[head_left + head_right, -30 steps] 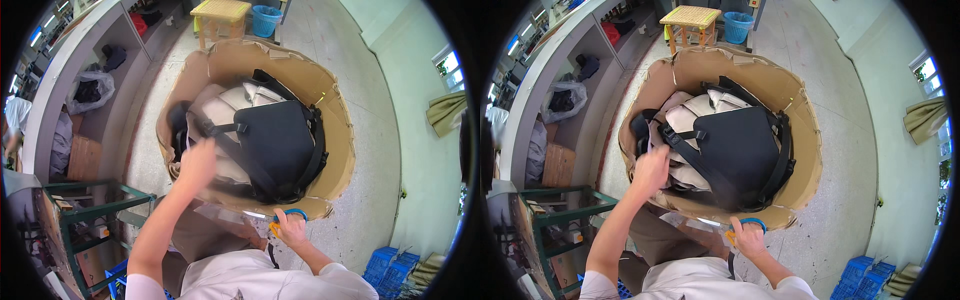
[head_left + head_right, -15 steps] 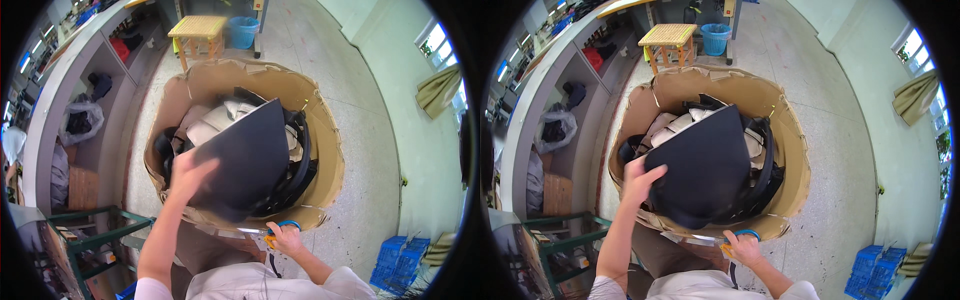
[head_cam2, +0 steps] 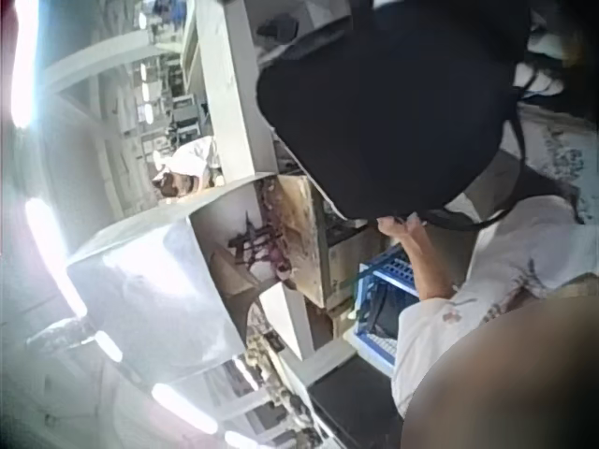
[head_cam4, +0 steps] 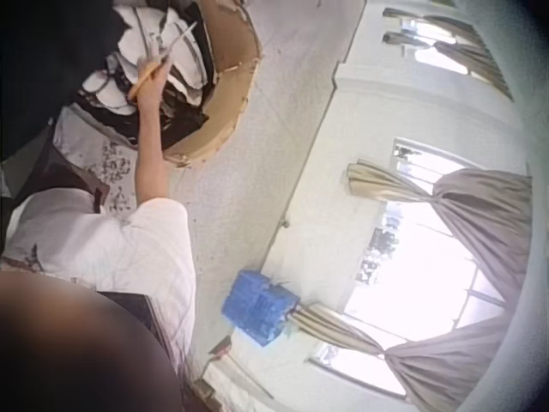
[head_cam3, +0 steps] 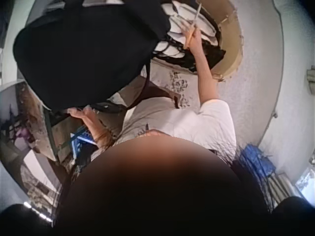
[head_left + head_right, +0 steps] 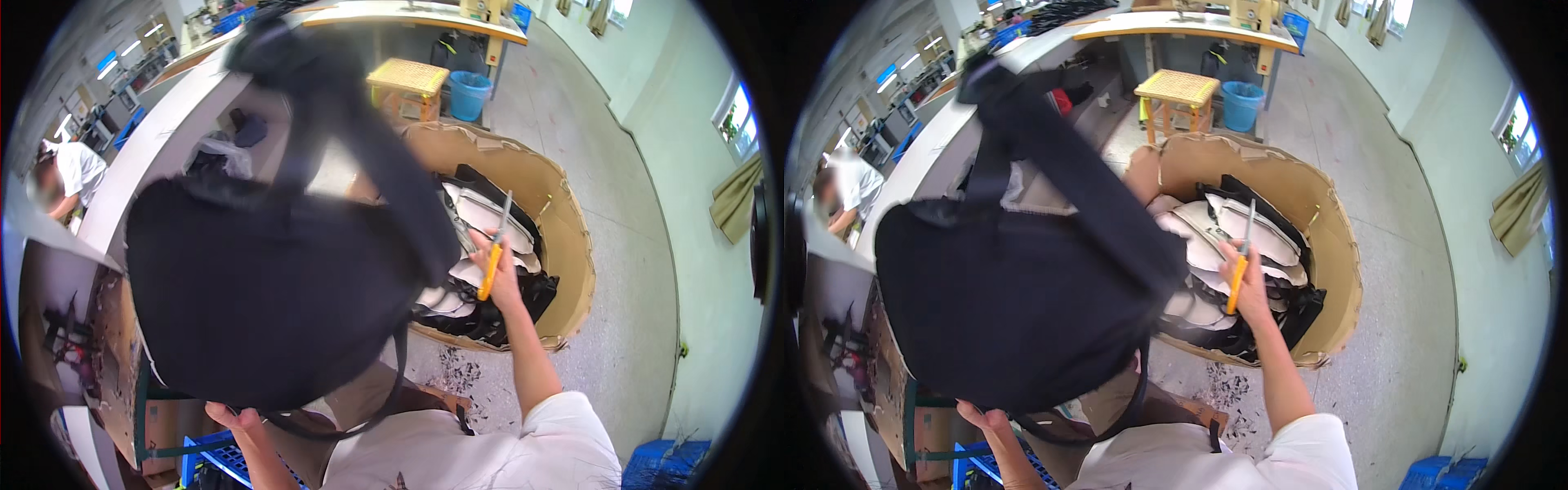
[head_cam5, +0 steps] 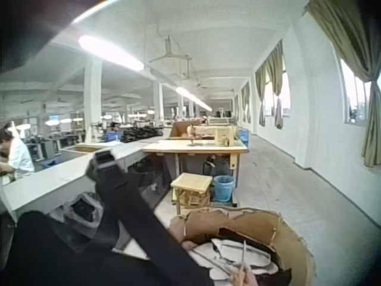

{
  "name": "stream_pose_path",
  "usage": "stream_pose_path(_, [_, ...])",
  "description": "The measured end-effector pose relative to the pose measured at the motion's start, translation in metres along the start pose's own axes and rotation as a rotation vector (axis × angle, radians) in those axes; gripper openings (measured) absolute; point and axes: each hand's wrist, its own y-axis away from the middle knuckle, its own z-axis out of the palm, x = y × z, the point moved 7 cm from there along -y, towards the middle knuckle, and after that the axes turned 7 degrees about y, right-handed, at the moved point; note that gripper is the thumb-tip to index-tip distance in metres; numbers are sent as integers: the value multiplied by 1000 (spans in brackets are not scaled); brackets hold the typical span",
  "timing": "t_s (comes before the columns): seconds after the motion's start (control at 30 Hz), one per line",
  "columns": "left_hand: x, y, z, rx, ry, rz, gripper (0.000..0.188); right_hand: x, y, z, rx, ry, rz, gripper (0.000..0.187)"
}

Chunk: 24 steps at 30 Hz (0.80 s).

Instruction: Trimming excess fabric and loose threads from backpack panels using a pair of scissors.

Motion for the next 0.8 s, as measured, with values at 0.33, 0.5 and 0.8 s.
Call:
stream_pose_path(0.33, [14,222,-63,1007,800,-820,36,-26,90,132,-478,-891,445,50])
stream_pose_path(0.5, [23,256,-55,1102,487,-1097,38,-54,101,159,-570,-153,338,55])
stream_pose_path(0.8, [42,-42,-16,114,-507,-681,45,-123,117,202,-891,98,-86,58])
